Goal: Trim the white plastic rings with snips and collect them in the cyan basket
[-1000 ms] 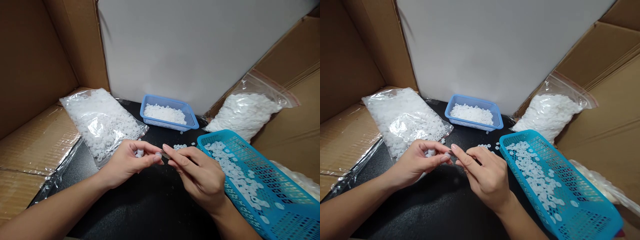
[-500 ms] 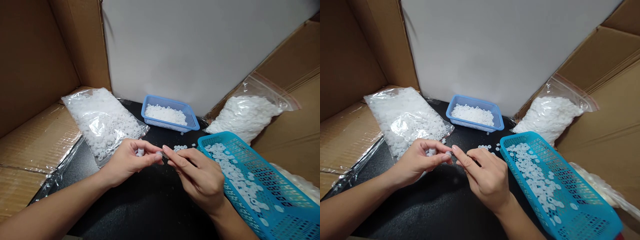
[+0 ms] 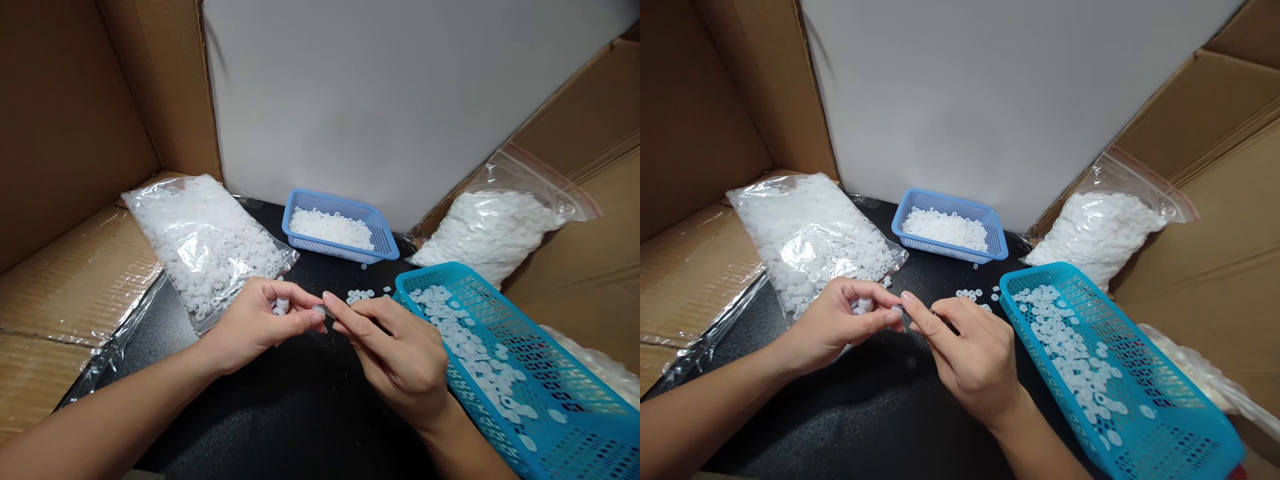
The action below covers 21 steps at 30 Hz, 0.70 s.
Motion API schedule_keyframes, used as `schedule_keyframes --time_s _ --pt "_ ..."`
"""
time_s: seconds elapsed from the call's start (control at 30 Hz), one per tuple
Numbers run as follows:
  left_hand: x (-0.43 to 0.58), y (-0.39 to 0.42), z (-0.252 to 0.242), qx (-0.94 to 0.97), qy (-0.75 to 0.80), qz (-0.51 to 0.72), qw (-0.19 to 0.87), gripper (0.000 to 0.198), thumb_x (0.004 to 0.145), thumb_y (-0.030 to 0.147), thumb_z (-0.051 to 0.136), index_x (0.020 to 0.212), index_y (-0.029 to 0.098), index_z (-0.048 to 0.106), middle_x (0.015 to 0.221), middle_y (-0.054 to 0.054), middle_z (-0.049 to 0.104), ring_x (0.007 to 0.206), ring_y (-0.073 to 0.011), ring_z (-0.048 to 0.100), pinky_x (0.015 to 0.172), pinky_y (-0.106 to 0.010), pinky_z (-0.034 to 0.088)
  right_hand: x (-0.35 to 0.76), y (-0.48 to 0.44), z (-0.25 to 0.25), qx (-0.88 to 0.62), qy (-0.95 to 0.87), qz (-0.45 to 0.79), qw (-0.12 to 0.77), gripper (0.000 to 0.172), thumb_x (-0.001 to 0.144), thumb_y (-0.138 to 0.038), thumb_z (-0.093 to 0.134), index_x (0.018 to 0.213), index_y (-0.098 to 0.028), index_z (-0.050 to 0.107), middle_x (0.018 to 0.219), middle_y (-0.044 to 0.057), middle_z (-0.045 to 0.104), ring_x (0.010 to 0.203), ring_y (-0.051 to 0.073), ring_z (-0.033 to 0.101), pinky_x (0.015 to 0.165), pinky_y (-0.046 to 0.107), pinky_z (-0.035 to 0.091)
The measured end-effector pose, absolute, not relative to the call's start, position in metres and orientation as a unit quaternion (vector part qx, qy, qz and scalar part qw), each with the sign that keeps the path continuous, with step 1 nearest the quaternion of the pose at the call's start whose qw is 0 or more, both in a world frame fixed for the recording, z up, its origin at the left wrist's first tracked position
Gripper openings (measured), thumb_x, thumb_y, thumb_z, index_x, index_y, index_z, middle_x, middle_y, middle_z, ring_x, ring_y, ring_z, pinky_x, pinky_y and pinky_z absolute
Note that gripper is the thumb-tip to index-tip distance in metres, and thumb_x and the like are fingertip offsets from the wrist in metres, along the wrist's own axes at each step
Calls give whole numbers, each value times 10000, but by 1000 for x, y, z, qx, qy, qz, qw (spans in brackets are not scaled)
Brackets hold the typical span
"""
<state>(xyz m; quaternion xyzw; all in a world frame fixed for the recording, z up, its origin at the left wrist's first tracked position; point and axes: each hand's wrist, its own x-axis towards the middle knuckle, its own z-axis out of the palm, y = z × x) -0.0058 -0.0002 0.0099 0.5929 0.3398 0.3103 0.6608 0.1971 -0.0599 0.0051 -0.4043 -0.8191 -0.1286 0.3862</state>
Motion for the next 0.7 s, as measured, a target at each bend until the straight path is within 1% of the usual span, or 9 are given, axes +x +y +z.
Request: schedule_keyframes --time_s 0.1,0.17,0.3,0.4,0.5,0.6,0.67,0.7 --pt "-6 0 10 595 340 307 661 199 847 328 763 841 132 792 696 -32 711 514 -61 423 480 -198 304 198 -60 5 -405 -822 -135 376 375 940 -67 634 1295 -163 713 806 45 665 713 108 582 641 227 447" --pt "-5 -1 10 595 337 304 663 202 849 332 763 843 132 791 699 -29 709 515 -59 419 479 -195 304 200 -60 6 -403 -825 -142 370 345 941 -73 634 1266 -147 724 800 43 660 708 107 572 642 231 439" --pt "-5 0 11 602 340 295 660 211 853 336 752 845 130 796 692 -34 696 552 -78 455 496 -201 316 204 -60 6 -399 -831 -163 352 372 930 -67 630 1276 -166 723 807 32 655 702 105 563 636 241 423" --pt "-5 0 11 613 346 296 645 210 836 337 762 848 132 810 631 -14 640 548 -83 430 509 -215 311 201 -60 5 -409 -826 -166 352 385 945 -53 588 1278 -193 722 796 24 648 700 99 564 631 234 421" --pt "-5 1 11 630 347 310 622 218 801 335 794 912 151 835 597 6 586 549 -85 408 524 -226 303 195 -58 1 -462 -782 -83 410 362 993 -79 532 1289 -197 704 789 20 628 684 84 563 632 202 449" --pt "-5 1 12 642 347 317 606 212 788 315 802 932 165 847 615 -5 604 565 -92 429 539 -231 312 190 -54 -2 -524 -702 54 479 295 1040 -228 502 1269 -194 685 824 24 650 629 84 547 569 190 454" --pt "-4 1 13 644 348 321 601 196 786 296 800 925 168 850 658 -24 653 577 -94 449 544 -232 322 189 -52 -3 -541 -651 150 511 291 1031 -359 522 1181 -175 689 792 17 649 554 76 503 489 178 414" --pt "-4 1 13 645 349 323 598 190 782 285 800 924 169 851 676 -32 671 580 -95 453 545 -231 326 188 -51 -3 -538 -629 196 525 305 1008 -418 554 1097 -162 694 754 9 634 522 69 475 458 169 389"
